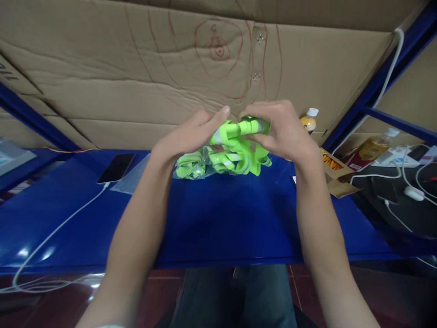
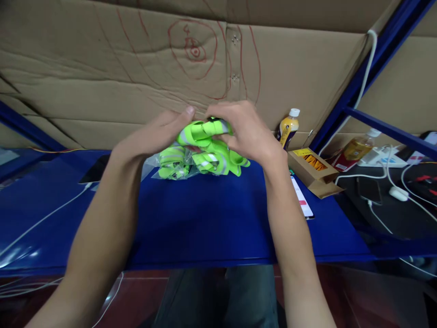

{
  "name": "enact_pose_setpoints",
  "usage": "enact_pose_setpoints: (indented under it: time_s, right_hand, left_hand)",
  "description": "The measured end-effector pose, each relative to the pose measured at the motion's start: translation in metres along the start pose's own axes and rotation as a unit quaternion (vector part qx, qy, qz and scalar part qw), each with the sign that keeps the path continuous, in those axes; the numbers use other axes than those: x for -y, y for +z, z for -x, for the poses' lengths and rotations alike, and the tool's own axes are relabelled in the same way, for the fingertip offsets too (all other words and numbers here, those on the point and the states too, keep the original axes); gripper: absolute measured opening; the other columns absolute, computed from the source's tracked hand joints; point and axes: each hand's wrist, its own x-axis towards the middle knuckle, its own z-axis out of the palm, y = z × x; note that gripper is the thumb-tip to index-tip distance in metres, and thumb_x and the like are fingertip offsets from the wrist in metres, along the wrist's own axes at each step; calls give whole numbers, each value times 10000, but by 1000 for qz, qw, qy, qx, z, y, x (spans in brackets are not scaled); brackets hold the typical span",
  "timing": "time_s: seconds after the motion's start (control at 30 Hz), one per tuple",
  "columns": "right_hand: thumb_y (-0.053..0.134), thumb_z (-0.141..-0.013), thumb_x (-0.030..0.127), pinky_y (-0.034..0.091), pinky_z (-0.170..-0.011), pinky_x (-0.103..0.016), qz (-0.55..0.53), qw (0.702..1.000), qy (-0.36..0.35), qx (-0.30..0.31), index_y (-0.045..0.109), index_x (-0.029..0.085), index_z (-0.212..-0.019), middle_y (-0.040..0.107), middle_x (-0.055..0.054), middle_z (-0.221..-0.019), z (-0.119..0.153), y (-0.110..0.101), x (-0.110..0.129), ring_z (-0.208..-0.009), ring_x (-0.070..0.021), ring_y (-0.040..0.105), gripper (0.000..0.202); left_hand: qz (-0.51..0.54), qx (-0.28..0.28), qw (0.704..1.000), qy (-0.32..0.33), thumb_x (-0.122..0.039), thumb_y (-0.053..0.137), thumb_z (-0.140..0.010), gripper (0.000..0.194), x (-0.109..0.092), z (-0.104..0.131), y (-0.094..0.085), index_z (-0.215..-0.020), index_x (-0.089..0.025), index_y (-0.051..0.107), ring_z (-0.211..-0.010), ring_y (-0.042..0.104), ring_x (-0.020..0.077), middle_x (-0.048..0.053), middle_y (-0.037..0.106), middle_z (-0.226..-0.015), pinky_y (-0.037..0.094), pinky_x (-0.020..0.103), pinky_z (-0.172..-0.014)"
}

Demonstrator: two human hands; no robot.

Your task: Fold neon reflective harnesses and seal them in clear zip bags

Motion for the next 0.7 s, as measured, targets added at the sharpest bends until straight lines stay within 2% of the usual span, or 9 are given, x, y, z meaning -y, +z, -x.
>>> enact_pose_setpoints:
  time_s: [0.1,0.2,0.3,0.4,0.5,0.57,0.63,0.7]
  right_hand:
    - [688,-974,244,558,-950,-462,49,998,-14,-30,758,261,-1143,769,-76,-1089,0,7,4,-1049,-318,713,184]
    - [525,-1031,157,543,-1029,-478,112,992,-12,-50,744,259,-1260,752,-92,-1188,-5,20,9,-1196,-328,668,333]
    - [511,-1023,140,509,-1145,-515,101,993,-13,-53,721,259,-1331,724,-87,-1332,-11,32,10,-1324,-330,610,391]
    - [696,-982,306,458,-1238,-539,12,999,-22,-28,683,284,-1414,648,-84,-1516,-11,34,4,-1444,-352,564,432]
    - [777,-950,524,477,-1218,-511,-84,996,-13,2,620,268,-1500,602,-114,-1597,-7,31,-8,-1471,-361,559,627]
    - [777,-932,645,532,-1122,-475,-127,992,4,21,629,241,-1467,680,-122,-1482,-4,28,-16,-1363,-344,619,687]
    - [778,-900,729,567,-983,-420,-154,986,26,53,687,226,-1330,758,-90,-1268,-1,26,-22,-1173,-308,671,668]
    - [791,-875,756,553,-860,-366,-165,982,48,78,724,221,-1175,769,-47,-1068,1,24,-26,-1000,-262,660,617]
  left_hand:
    - [85,78,992,-47,-874,348,-1048,808,15,-6,-2,-940,-180,749,-754,758,247,53,720,-707,602,377,-709]
    - [134,80,987,-51,-818,587,-985,656,23,-9,-9,-1008,-180,736,-746,733,242,57,744,-730,583,385,-686]
    - [148,32,987,-60,-679,814,-881,514,28,-10,-15,-967,-180,726,-675,662,205,47,724,-730,538,383,-624]
    - [104,-40,994,-10,-577,899,-819,464,33,-7,-21,-1014,-188,738,-736,689,218,68,763,-890,546,381,-645]
    - [4,-45,997,64,-520,960,-761,508,31,-4,-28,-1119,-215,768,-951,731,269,78,786,-1071,577,389,-802]
    - [-50,-30,994,90,-518,963,-760,513,27,-2,-30,-1140,-231,772,-996,717,270,68,778,-1099,558,378,-852]
    - [-80,-18,991,107,-545,932,-795,500,22,-3,-27,-1154,-241,762,-998,703,260,57,768,-1102,536,363,-868]
    - [-94,-12,988,121,-574,903,-817,501,20,-5,-19,-1155,-241,745,-1038,694,264,55,763,-1127,527,359,-907]
